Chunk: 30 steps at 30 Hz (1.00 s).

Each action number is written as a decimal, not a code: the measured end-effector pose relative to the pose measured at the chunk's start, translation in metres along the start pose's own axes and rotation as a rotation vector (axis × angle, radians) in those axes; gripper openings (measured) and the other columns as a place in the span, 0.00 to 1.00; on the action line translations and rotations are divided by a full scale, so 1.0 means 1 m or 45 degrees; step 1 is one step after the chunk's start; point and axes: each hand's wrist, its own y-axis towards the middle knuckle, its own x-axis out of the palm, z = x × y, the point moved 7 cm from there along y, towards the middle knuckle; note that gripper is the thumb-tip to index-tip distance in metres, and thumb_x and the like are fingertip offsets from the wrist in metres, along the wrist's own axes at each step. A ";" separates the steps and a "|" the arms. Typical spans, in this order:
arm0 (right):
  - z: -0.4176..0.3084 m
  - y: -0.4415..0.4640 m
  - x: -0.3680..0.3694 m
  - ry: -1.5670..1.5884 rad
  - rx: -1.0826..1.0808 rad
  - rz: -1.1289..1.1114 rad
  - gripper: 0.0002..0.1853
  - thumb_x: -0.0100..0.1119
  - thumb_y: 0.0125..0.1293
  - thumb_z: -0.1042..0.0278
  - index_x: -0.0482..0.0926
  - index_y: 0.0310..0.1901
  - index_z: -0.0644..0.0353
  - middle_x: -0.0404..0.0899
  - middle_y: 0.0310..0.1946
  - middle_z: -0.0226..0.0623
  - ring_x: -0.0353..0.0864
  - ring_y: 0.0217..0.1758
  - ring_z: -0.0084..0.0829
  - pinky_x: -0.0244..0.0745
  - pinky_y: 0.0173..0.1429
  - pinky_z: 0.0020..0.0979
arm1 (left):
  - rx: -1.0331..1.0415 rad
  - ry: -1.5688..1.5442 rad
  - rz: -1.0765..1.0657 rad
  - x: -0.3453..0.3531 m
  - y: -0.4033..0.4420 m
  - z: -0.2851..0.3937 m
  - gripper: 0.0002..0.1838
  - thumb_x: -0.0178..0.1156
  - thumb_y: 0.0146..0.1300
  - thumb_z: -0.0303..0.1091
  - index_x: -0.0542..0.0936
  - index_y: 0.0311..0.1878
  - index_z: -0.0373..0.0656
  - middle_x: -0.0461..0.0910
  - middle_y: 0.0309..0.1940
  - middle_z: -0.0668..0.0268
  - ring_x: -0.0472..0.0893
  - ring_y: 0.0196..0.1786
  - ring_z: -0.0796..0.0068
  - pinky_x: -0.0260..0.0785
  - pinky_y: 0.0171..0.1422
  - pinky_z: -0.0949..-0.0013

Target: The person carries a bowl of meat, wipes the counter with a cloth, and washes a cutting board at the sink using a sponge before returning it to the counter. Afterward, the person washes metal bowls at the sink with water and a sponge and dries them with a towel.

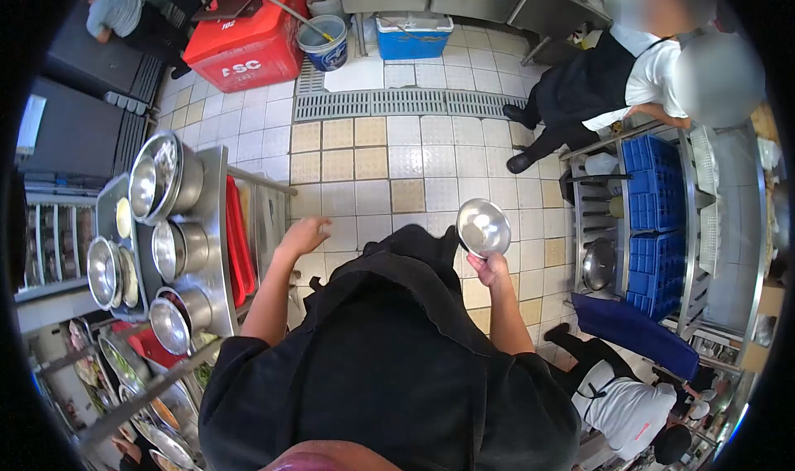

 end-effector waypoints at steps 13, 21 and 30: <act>-0.223 0.179 0.261 -0.133 0.081 -0.315 0.21 0.46 0.64 0.82 0.62 0.59 0.73 0.73 0.49 0.54 0.80 0.45 0.47 0.83 0.48 0.44 | -0.201 -0.659 -0.064 -0.097 0.282 0.010 0.19 0.61 0.63 0.38 0.78 0.51 0.35 0.82 0.45 0.58 0.82 0.42 0.70 0.73 0.48 0.68; -0.376 0.194 0.490 -0.309 0.195 -0.812 0.22 0.54 0.55 0.85 0.69 0.54 0.71 0.76 0.47 0.51 0.80 0.48 0.49 0.77 0.53 0.53 | -0.171 -1.537 0.062 -0.226 0.461 0.128 0.29 0.47 0.71 0.51 0.62 0.68 0.44 0.69 0.60 0.58 0.76 0.54 0.66 0.72 0.52 0.63; -0.560 0.299 0.543 -0.016 0.080 -0.715 0.26 0.55 0.52 0.87 0.69 0.56 0.69 0.75 0.51 0.51 0.77 0.54 0.46 0.72 0.61 0.50 | 0.167 -1.270 -0.181 -0.320 0.724 0.229 0.36 0.47 0.71 0.50 0.47 0.75 0.45 0.62 0.66 0.58 0.67 0.63 0.67 0.71 0.54 0.65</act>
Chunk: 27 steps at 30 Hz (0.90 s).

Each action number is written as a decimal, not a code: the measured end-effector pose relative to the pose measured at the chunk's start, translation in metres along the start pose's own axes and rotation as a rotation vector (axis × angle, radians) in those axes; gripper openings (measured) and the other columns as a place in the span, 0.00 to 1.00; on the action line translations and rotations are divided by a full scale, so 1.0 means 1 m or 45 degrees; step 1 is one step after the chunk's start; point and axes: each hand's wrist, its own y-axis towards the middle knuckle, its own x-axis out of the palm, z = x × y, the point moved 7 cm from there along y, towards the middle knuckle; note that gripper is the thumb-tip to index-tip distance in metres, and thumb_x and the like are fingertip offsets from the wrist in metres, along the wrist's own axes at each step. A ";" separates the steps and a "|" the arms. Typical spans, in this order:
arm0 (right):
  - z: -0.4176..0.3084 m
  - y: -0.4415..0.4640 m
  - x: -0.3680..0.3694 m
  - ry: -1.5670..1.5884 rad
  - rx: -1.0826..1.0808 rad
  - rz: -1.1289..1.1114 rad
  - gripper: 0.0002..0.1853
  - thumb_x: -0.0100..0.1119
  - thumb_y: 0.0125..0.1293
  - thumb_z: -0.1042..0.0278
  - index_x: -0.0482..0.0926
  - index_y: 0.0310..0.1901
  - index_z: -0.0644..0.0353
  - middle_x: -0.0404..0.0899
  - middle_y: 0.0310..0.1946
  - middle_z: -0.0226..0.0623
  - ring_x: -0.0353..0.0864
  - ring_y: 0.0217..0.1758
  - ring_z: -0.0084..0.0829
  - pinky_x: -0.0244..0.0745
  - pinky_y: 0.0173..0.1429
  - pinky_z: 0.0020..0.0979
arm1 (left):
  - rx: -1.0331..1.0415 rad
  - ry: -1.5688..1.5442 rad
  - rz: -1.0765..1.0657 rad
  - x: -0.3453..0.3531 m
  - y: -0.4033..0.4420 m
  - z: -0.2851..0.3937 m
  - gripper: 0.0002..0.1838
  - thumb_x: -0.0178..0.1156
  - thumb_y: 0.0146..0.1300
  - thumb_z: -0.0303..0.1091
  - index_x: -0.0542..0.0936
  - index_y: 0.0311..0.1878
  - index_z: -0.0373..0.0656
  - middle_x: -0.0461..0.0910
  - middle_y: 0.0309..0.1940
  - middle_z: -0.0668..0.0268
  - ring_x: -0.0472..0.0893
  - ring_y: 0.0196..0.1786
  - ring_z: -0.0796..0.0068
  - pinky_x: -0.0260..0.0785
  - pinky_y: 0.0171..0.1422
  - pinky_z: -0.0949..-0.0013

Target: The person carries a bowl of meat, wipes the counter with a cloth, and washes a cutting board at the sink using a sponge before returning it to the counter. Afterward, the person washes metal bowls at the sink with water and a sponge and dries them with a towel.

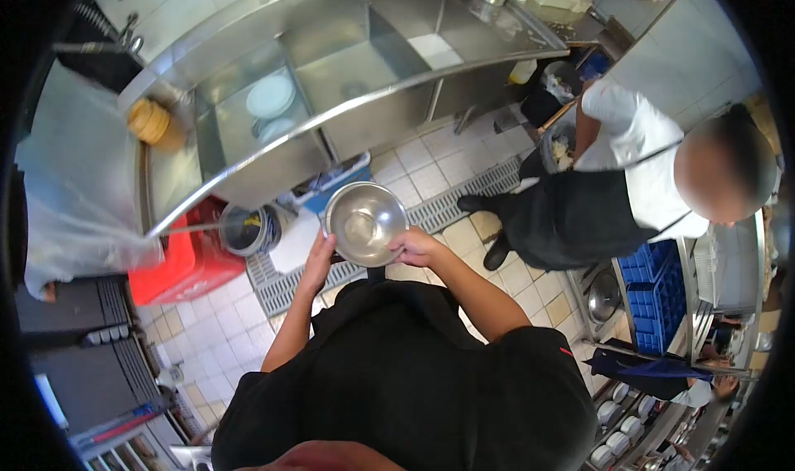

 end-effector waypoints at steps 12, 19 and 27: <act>-0.270 0.009 -0.088 0.464 -0.566 0.275 0.30 0.53 0.53 0.82 0.61 0.61 0.73 0.72 0.56 0.54 0.75 0.56 0.53 0.75 0.58 0.51 | 0.185 0.398 -0.619 0.057 0.301 0.150 0.31 0.63 0.62 0.39 0.66 0.66 0.37 0.73 0.58 0.55 0.76 0.55 0.71 0.69 0.58 0.69; -0.454 0.053 -0.157 0.407 -0.774 0.406 0.29 0.47 0.56 0.84 0.56 0.61 0.78 0.69 0.56 0.60 0.74 0.56 0.58 0.76 0.58 0.52 | 0.088 0.314 -0.219 -0.014 0.460 0.210 0.28 0.61 0.63 0.38 0.69 0.64 0.38 0.75 0.57 0.59 0.78 0.52 0.72 0.70 0.55 0.68; -0.618 0.124 -0.191 0.331 -0.778 0.463 0.24 0.40 0.60 0.84 0.57 0.58 0.84 0.69 0.54 0.63 0.77 0.52 0.57 0.78 0.56 0.50 | 0.124 0.227 0.126 -0.062 0.604 0.343 0.26 0.58 0.65 0.39 0.68 0.64 0.37 0.76 0.54 0.62 0.79 0.50 0.71 0.71 0.52 0.67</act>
